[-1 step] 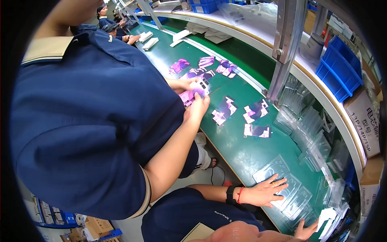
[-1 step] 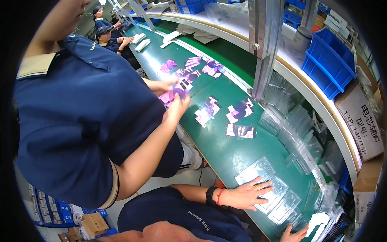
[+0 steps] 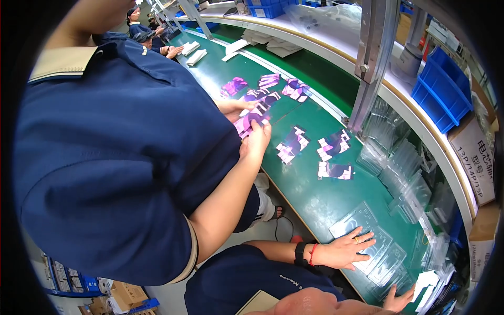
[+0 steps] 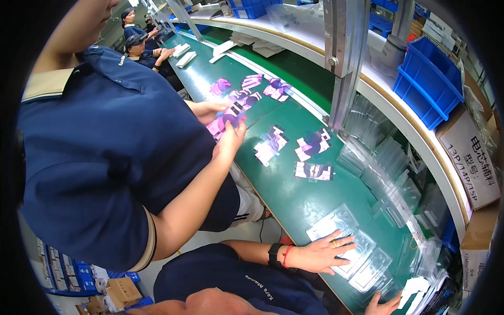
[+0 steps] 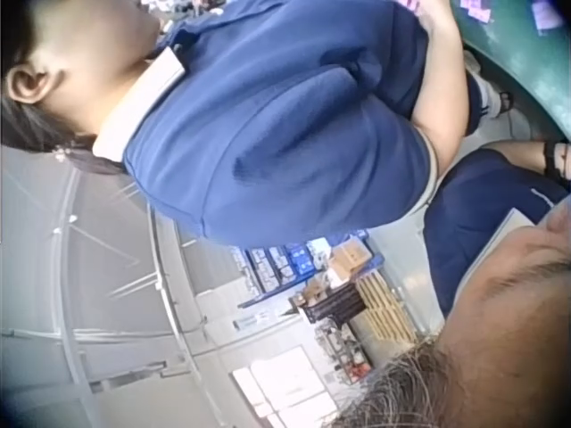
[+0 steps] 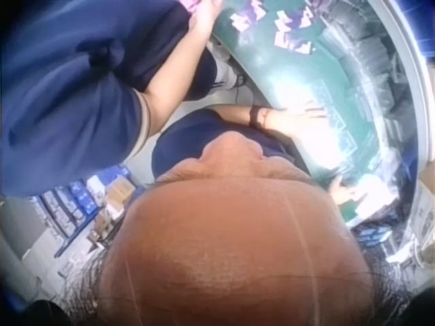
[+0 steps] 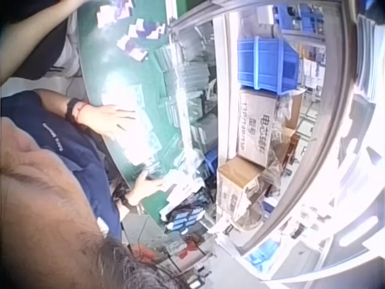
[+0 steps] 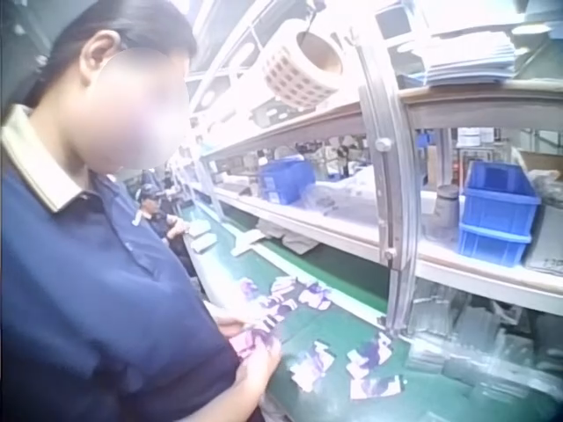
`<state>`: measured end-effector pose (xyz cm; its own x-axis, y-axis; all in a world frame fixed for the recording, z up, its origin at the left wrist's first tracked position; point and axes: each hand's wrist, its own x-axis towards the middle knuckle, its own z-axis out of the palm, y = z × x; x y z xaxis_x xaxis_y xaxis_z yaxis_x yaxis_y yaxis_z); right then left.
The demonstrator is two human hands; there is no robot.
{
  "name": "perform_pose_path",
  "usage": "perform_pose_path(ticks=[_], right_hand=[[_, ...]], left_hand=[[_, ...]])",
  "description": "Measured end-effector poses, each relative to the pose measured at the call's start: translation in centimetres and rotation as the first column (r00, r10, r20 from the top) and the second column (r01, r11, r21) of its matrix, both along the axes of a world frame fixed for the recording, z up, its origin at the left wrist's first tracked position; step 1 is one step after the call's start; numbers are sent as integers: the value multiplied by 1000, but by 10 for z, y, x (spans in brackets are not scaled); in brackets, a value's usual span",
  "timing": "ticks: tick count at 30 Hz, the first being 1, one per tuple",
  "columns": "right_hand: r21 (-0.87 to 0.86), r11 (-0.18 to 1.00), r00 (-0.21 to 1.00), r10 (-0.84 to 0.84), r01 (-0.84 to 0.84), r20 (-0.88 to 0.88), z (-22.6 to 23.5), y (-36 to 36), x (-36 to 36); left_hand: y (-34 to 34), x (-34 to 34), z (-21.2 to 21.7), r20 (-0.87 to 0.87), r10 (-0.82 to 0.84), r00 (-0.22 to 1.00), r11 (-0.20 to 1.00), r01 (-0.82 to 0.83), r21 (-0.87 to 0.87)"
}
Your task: The recorder is organizing and packaging battery or electronic components into plastic trays and bags on a factory assembly line.
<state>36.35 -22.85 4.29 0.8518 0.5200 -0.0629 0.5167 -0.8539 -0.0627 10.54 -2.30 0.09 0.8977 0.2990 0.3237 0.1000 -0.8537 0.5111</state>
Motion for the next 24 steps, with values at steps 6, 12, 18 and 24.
perform_pose_path(ticks=[6,12,18,24], right_hand=[[-2,998,998,65,-65,-16,3,1,-9],[157,974,951,113,-163,287,12,-2,-10],[-28,995,765,89,-92,638,-14,-45,18],[37,986,907,137,-165,398,-15,-39,12]], left_hand=[[2,-5,4,-7,-6,1000,1000,6,1],[0,-7,0,69,30,997,999,-28,-20],[12,-2,2,122,13,992,998,-5,-64],[80,-43,58,323,486,812,811,-281,-513]])
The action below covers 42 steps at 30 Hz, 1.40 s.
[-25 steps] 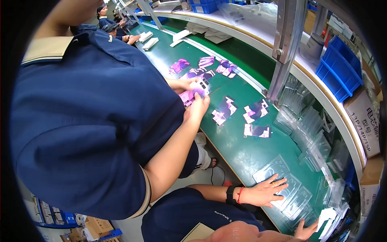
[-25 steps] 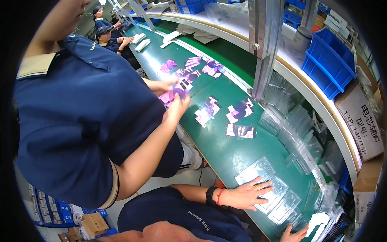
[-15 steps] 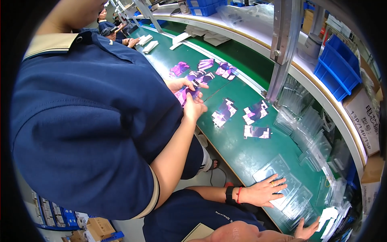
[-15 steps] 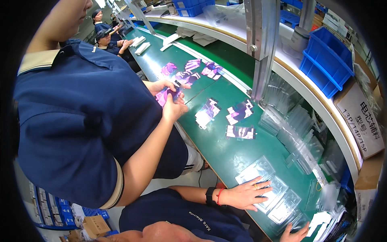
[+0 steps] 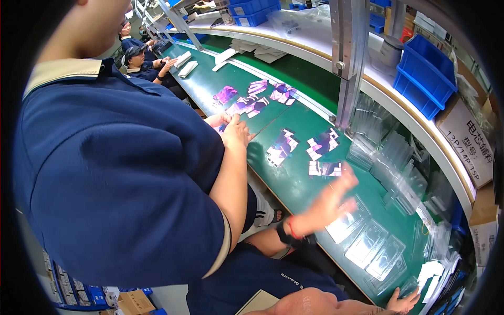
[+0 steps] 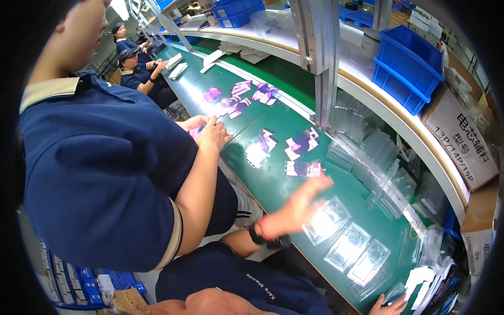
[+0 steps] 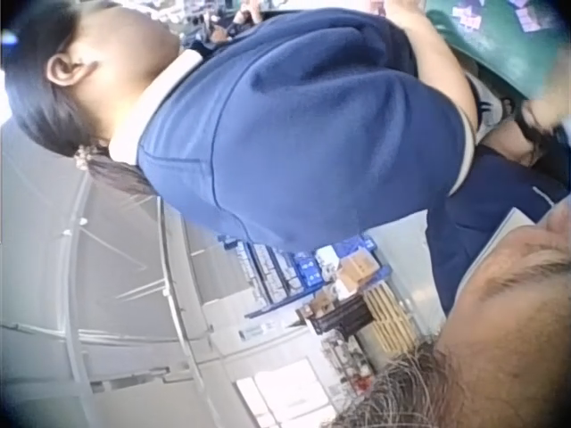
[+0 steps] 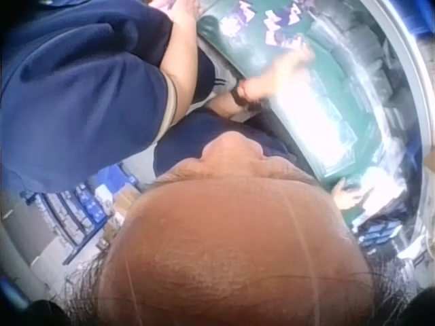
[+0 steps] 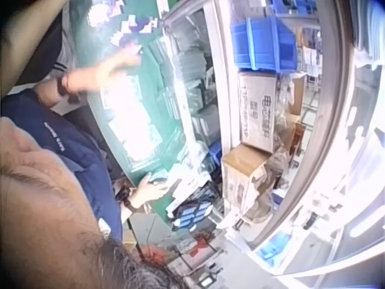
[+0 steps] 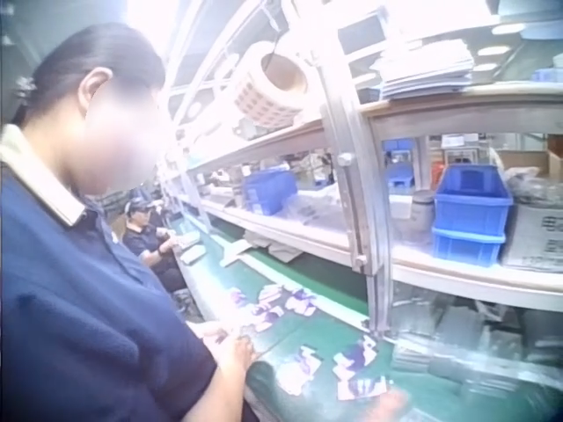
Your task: The recorder is organizing and packaging battery or electronic components into plastic trays and bags on a factory assembly line.
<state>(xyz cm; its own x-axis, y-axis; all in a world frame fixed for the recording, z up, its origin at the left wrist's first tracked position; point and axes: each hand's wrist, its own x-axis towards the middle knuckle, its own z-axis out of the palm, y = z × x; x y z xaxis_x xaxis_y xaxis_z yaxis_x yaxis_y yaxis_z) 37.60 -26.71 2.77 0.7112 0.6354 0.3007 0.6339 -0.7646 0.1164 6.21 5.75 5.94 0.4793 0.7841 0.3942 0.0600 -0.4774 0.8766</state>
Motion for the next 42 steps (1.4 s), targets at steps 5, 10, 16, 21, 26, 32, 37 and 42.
perform_pose_path(ticks=[5,10,16,21,26,32,37,42], right_hand=[[-38,999,1000,-15,15,-9,13,-6,-17],[208,972,968,155,-114,-196,17,19,-24],[207,976,937,131,-65,-322,25,34,-52],[94,995,904,71,-34,-421,13,29,-65],[123,990,890,119,-72,-441,11,14,-52],[161,983,897,150,-89,-417,9,9,-41],[220,973,919,149,-70,-365,8,-2,-33],[399,905,903,287,-146,-320,2,-1,-34]], left_hand=[[84,-45,19,406,571,713,818,-456,-350],[26,-17,19,-141,192,971,958,-154,244],[-72,29,-4,-545,-208,812,897,381,225],[-91,43,-27,-639,-229,735,847,473,241],[-93,43,-32,-628,-195,753,864,435,253],[-118,76,-15,-640,-326,696,728,617,299],[-123,93,-34,-568,-378,731,714,620,324],[-121,88,-39,-546,-337,767,694,594,407]])
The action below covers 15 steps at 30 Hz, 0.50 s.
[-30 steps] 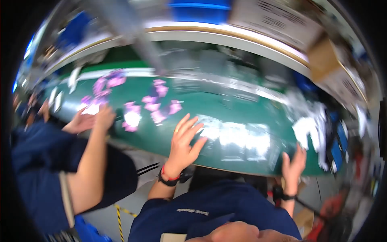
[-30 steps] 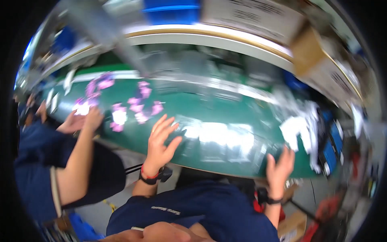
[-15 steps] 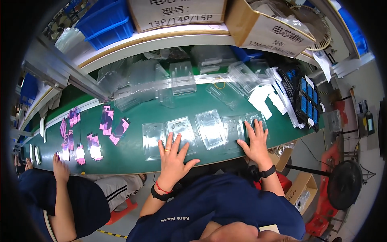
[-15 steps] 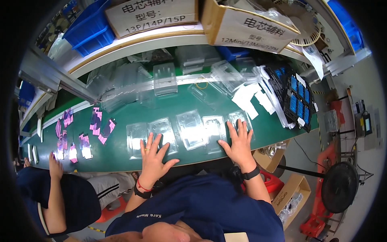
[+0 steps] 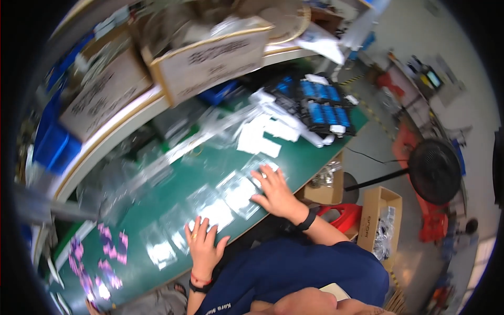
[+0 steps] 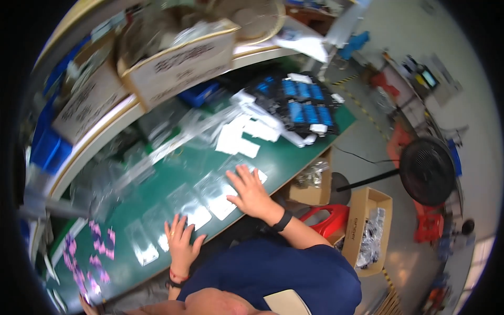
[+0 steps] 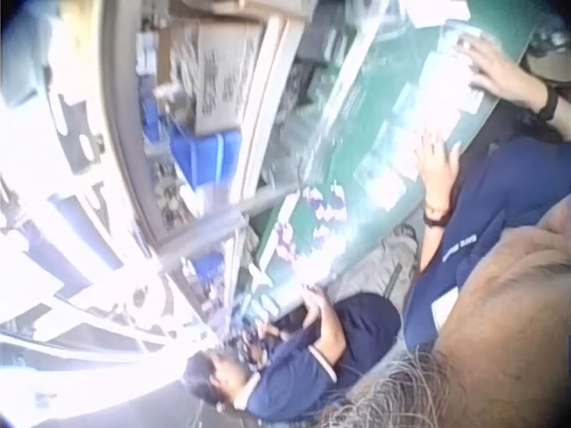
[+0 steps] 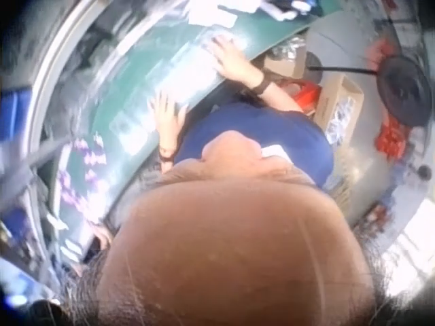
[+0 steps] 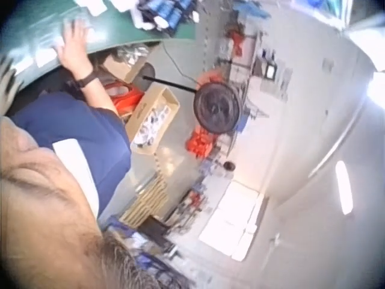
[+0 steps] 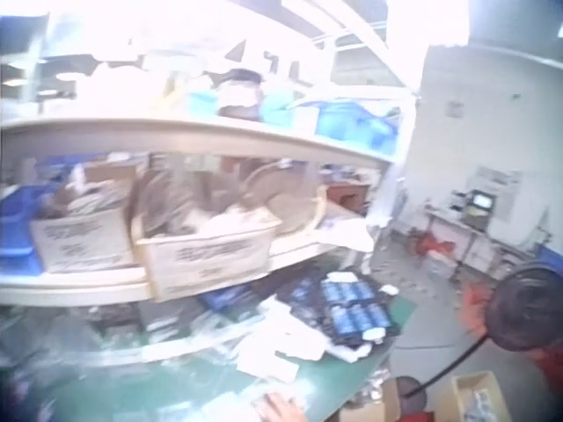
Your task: The recorder is organizing and packaging battery or electronic components into plastic trays and bags on a factory assembly line.
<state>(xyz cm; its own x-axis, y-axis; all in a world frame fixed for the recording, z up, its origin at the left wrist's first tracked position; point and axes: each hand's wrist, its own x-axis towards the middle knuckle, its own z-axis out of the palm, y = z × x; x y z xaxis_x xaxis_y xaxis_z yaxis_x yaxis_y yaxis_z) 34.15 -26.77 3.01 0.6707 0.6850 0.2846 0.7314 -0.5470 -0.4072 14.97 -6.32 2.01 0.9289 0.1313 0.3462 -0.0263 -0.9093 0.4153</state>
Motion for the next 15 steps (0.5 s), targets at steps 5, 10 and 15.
perform_pose_path(ticks=[5,10,15], right_hand=[[238,933,926,-319,269,203,50,-61,42],[237,726,663,-687,646,299,76,-165,139],[-174,526,520,-850,832,-82,96,-187,237]], left_hand=[[-5,2,-3,102,52,993,999,-51,-13],[-5,1,-9,124,53,991,998,-50,-23],[-4,-2,-11,141,65,988,998,-66,5]])
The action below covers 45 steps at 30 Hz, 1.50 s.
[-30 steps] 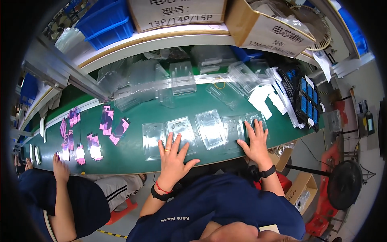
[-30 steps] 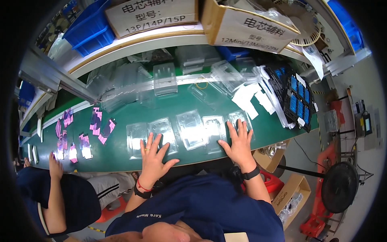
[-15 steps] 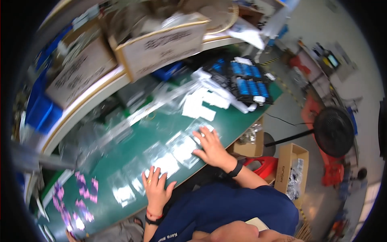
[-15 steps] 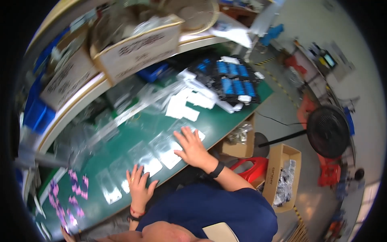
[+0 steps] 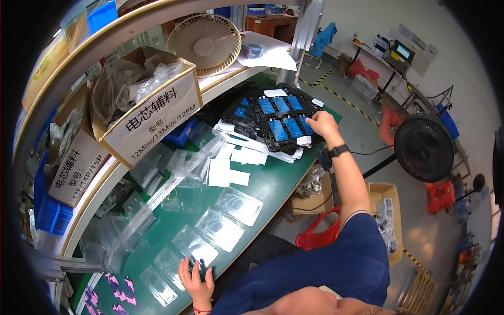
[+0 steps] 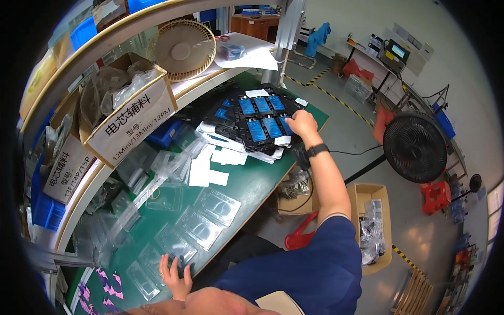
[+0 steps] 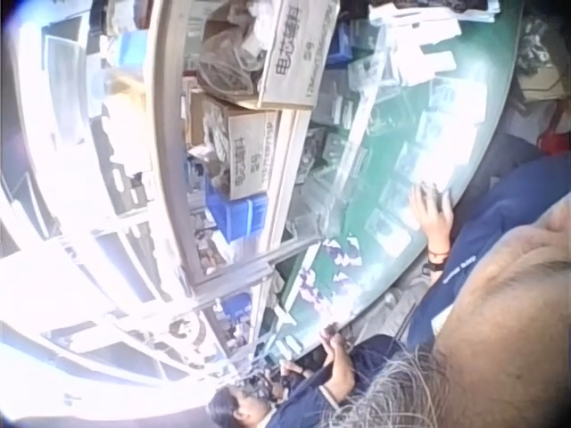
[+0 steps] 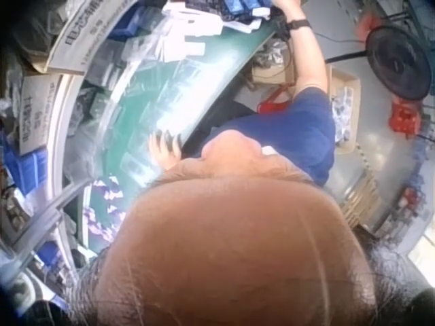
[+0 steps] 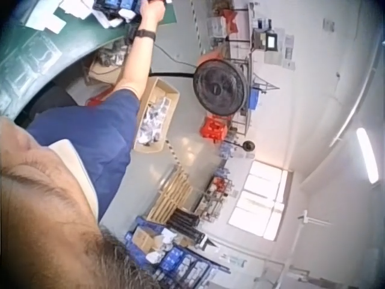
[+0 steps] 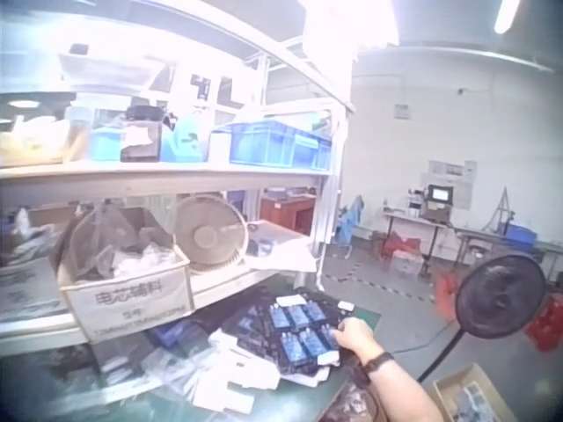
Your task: The recorder is organizing and packaging battery or electronic components into plastic trays and bags on a factory assembly line.
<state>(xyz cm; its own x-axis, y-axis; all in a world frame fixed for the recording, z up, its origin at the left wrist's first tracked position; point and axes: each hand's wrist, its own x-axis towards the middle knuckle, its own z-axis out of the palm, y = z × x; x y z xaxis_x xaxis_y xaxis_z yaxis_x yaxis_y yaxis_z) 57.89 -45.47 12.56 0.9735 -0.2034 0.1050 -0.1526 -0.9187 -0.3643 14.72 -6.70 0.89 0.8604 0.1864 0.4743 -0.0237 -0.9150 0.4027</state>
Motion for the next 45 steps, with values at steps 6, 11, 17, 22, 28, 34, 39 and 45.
perform_pose_path(ticks=[6,11,17,22,28,34,39,45], right_hand=[[-134,990,973,-74,45,-221,8,24,28],[-47,998,976,-61,52,-209,-6,4,54],[-19,997,997,-76,76,-20,-20,64,38],[127,945,923,257,-302,287,-35,-9,57],[-110,915,868,324,-389,-377,-9,25,72],[-553,727,913,309,-406,-265,3,52,71],[-553,713,898,280,-431,-340,-32,22,145],[-522,768,920,231,-371,-315,-11,54,114]], left_hand=[[-5,-2,1,1,49,999,999,-49,5],[-8,10,2,7,41,999,999,-40,-31],[5,1,5,78,117,990,993,-114,-34],[-1,11,2,157,40,987,995,-25,-99],[-15,-9,-2,237,118,964,987,-89,-131],[-8,-1,-6,309,96,946,989,-55,-140],[-2,2,-7,326,101,940,988,-56,-146],[-9,-14,-5,335,174,926,981,-135,-136]])
